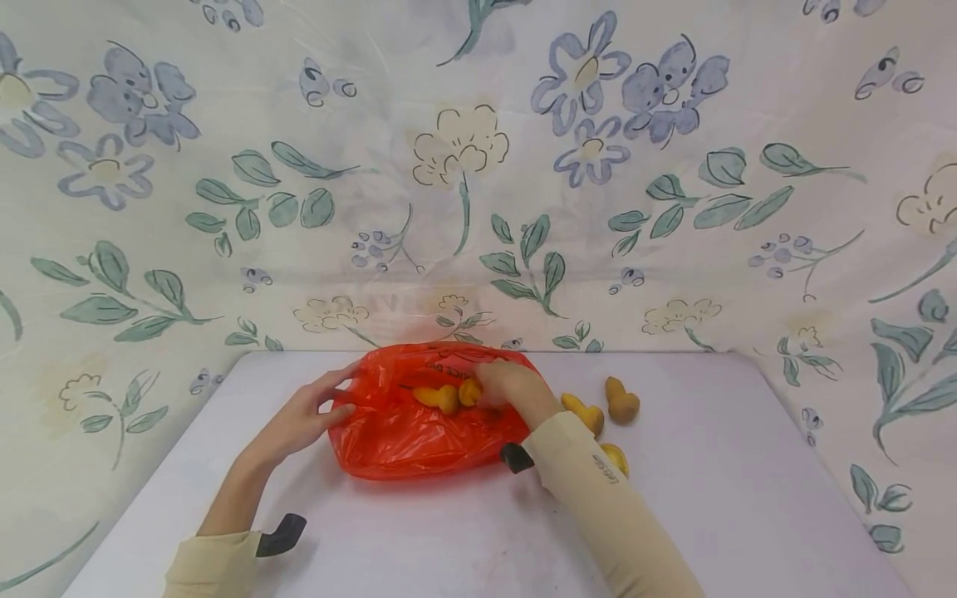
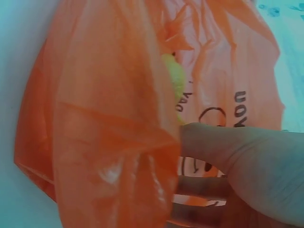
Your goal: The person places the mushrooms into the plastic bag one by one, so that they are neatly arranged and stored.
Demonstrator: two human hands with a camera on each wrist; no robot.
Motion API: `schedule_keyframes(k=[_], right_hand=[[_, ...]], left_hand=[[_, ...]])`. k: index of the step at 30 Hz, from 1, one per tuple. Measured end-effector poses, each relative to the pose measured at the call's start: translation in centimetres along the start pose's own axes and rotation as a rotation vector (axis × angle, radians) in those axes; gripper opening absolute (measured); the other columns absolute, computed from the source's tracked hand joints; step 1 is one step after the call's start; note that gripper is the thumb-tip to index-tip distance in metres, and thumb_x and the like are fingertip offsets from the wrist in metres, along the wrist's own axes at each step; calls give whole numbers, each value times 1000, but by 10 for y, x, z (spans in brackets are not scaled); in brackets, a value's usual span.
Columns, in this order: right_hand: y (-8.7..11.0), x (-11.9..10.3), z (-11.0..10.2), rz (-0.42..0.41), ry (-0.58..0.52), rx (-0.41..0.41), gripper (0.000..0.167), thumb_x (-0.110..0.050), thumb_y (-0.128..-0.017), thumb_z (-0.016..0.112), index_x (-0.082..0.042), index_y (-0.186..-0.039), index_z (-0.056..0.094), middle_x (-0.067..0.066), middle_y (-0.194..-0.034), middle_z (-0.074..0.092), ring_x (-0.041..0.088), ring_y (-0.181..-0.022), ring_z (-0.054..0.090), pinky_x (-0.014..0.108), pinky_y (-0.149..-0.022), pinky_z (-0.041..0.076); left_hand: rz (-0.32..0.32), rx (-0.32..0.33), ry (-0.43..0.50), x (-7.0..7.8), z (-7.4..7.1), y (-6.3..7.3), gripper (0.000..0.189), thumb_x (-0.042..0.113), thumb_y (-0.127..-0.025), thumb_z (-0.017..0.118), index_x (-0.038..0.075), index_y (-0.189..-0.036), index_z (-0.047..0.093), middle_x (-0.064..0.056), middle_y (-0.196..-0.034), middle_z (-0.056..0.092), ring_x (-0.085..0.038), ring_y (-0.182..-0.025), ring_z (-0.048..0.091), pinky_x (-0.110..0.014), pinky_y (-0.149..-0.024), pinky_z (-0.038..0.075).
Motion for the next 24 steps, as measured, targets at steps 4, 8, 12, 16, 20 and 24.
schedule_keyframes(k=[4, 8, 12, 16, 20, 24], right_hand=[[6, 0, -3, -12, 33, -5, 62, -27, -91, 70, -23, -147, 45, 5, -138, 57, 25, -123, 50, 50, -110, 43], [11, -2, -6, -25, 43, -9, 62, -28, -91, 70, -22, -147, 45, 5, -136, 58, 25, -120, 52, 50, -108, 45], [15, -4, -7, -23, 42, -10, 62, -30, -90, 71, -22, -145, 46, 4, -135, 58, 24, -119, 52, 49, -107, 46], [20, -6, -10, -20, 31, -22, 62, -31, -89, 71, -24, -146, 45, 4, -140, 55, 24, -124, 50, 50, -106, 47], [28, -7, -13, -57, 28, -31, 62, -32, -90, 70, -25, -146, 45, 4, -141, 54, 25, -125, 49, 50, -105, 47], [36, -6, -17, -130, 44, -32, 60, -31, -91, 68, -23, -147, 45, 4, -143, 54, 25, -127, 49, 50, -107, 45]], left_hand=[[3, 0, 0, 0, 0, -1, 64, 3, -94, 59, 16, -153, 35, -18, -147, 46, -40, -125, 52, -42, -87, 59], [-2, -4, 0, -1, 0, -1, 64, 4, -95, 59, 17, -153, 35, -17, -147, 46, -40, -125, 51, -41, -87, 60], [-3, -5, -1, -2, 1, 0, 64, 4, -95, 59, 17, -153, 35, -17, -148, 46, -40, -126, 51, -41, -87, 59], [-3, -3, 4, -3, 1, 0, 64, 4, -95, 59, 17, -153, 35, -17, -148, 45, -41, -126, 51, -41, -87, 59], [-1, -5, 8, -3, 1, 0, 64, 5, -95, 59, 18, -153, 35, -17, -148, 45, -40, -126, 51, -41, -86, 60], [6, -5, 4, -2, 1, 0, 64, 6, -95, 60, 18, -153, 36, -17, -147, 46, -39, -125, 51, -40, -86, 60]])
Point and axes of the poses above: each hand's wrist, its own y-axis away from the middle knuckle, its own z-axis out of the palm, x = y × z, the point moved 4 cm from there along -y, towards the middle knuckle
